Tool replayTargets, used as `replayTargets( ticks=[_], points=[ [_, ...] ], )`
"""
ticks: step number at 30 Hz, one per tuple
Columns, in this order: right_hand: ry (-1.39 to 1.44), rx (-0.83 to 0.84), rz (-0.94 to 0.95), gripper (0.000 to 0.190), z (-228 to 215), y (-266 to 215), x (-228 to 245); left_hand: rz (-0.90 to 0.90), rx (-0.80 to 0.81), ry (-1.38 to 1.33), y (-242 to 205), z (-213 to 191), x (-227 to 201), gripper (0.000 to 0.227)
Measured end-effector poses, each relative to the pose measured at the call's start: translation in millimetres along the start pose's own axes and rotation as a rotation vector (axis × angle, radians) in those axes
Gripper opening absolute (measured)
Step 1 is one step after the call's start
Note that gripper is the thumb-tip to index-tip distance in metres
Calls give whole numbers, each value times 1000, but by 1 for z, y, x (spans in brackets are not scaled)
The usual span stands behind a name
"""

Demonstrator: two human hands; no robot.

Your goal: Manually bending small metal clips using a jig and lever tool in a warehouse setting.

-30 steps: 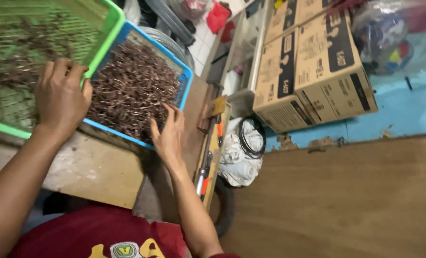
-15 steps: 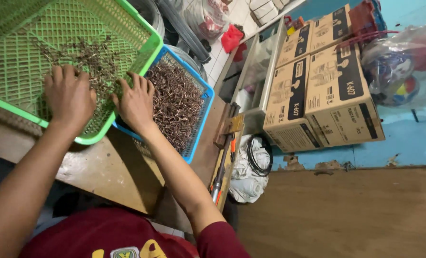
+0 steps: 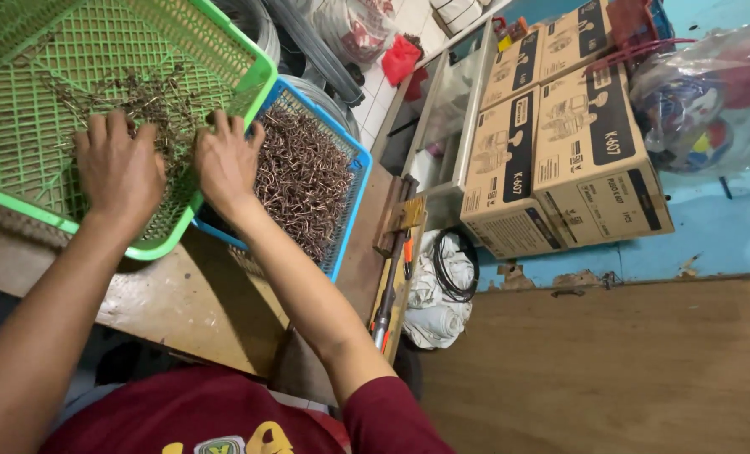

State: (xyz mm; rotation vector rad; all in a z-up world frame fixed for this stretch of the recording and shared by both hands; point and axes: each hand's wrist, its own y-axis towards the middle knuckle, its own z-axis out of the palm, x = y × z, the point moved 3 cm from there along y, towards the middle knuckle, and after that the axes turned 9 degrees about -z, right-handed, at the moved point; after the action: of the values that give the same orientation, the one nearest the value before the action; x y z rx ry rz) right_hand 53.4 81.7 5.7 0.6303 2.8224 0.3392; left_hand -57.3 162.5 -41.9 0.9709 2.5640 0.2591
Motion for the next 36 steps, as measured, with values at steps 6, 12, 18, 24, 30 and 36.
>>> replayTargets(
  ticks=[6,12,18,24,30,36],
  points=[
    [24,-116,15,17,-54,-9,-26,136,-277,-220,-3,-51,-23,44],
    [428,-47,178,23,-69,-37,-70,311,-370,-360,-4,-72,-59,25],
    [751,34,359,31,-73,-91,-134,466,-318,-486,-16,-82,-111,13],
    [927,-59,480,25,-75,-166,-190,608,-287,-573,-39,-87,-182,10],
    [689,-78,759,40,-104,-261,-220,734,-103,-687,-71,-60,-256,6],
    [460,-139,864,58,-99,-350,-233,767,-15,-647,-96,-31,-307,21]
  ],
)
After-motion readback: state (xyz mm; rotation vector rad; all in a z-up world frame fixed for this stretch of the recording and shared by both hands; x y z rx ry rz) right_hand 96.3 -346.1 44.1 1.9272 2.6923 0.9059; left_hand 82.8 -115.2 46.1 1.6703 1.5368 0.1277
